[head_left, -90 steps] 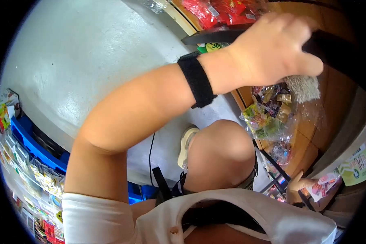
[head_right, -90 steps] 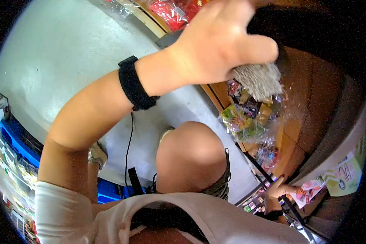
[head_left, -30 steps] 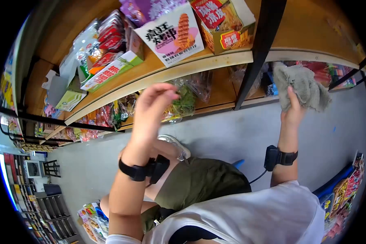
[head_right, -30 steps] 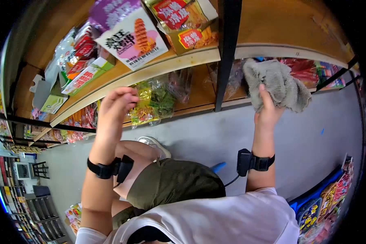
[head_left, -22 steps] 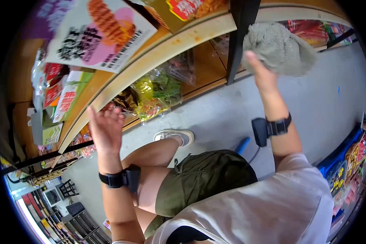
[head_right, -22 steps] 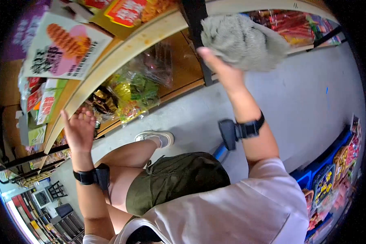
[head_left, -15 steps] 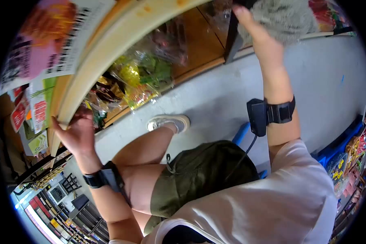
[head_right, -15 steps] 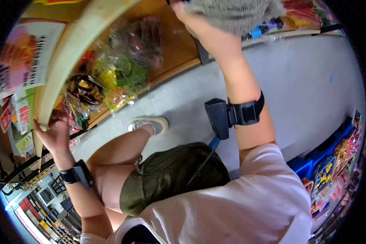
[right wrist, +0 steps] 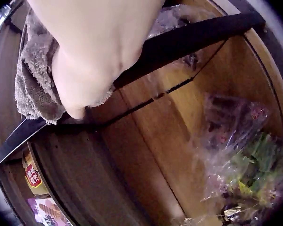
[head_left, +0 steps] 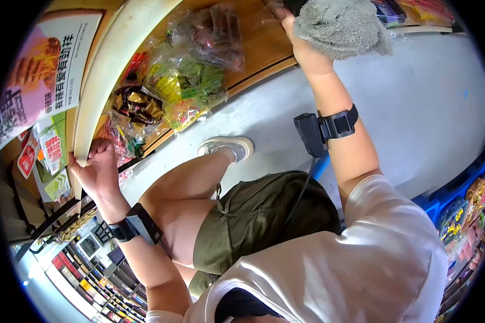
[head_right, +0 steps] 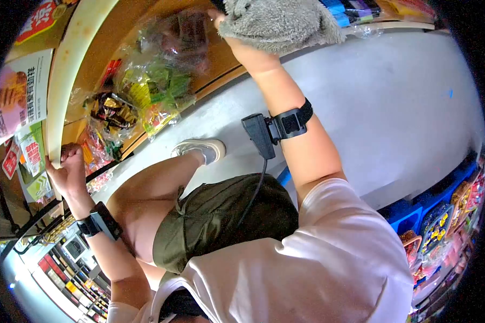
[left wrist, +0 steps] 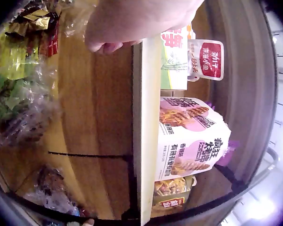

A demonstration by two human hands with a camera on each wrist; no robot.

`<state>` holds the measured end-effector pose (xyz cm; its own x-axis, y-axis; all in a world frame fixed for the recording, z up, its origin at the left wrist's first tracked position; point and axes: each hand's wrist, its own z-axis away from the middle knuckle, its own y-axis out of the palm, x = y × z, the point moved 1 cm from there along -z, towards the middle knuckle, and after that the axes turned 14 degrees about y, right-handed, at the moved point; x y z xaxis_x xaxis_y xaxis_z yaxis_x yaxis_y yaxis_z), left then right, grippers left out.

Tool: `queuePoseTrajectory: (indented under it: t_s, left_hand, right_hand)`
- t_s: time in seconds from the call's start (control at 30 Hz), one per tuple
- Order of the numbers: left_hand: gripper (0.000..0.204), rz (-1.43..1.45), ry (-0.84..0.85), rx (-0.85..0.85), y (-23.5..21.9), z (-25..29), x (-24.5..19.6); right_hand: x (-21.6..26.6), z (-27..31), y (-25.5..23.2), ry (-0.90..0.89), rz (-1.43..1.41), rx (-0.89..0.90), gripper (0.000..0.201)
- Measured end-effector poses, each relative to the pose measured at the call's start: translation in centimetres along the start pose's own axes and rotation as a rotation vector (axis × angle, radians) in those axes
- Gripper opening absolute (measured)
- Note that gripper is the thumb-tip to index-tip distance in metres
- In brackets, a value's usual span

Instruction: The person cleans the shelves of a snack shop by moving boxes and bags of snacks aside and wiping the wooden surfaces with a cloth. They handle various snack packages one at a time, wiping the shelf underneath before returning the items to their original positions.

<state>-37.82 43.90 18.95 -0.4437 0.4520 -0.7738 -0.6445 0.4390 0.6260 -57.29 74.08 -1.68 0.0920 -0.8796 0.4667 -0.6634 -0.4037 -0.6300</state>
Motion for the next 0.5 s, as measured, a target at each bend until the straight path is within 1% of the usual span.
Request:
queuePoseTrajectory:
  t_s: [0.03, 0.07, 0.13, 0.17, 0.23, 0.3, 0.33, 0.37, 0.47, 0.5]
  left_hand:
    - [0.022, -0.002, 0.003, -0.043, 0.3, 0.2, 0.1]
    - [0.023, 0.019, -0.031, -0.003, 0.2, 0.3, 0.1]
    - [0.024, -0.004, -0.044, 0.009, 0.2, 0.5, 0.1]
    - [0.025, -0.033, -0.022, -0.014, 0.0, 0.3, 0.0]
    - [0.026, -0.082, 0.023, -0.065, -0.9, -0.1, 0.0]
    - [0.026, -0.115, 0.058, -0.068, -0.5, 0.2, 0.5]
    - [0.026, -0.133, 0.076, -0.072, -0.4, 0.4, 0.6]
    - [0.027, -0.059, -0.010, 0.070, -1.0, 0.1, 0.3]
    - [0.027, -0.064, 0.051, 0.061, -2.1, -0.5, 0.3]
    - [0.028, 0.001, -0.016, 0.159, -2.8, -1.1, -0.1]
  right_hand:
    - [0.8, -0.4, -0.6, 0.097, 0.025, 0.005, 0.068]
    - [0.6, 0.4, -0.2, 0.073, -0.008, 0.049, 0.068]
    - [-1.3, 2.1, 1.7, 0.025, -0.070, 0.130, 0.069]
    - [-2.8, 2.5, 2.3, 0.019, -0.036, 0.447, 0.027]
    - [-3.5, 5.0, 2.4, 0.066, -0.192, 0.358, 0.034]
    - [-5.8, 9.6, 5.2, 0.116, -0.346, 0.318, 0.042]
    - [-6.7, 11.4, 6.5, 0.104, -0.173, 0.322, 0.045]
    - [-7.6, 13.1, 7.7, 0.085, -0.001, 0.325, 0.048]
    - [-8.1, 12.4, 7.2, 0.440, -0.123, 0.859, 0.072]
    - [-7.6, 12.5, 6.2, 0.598, -0.541, 0.807, 0.075]
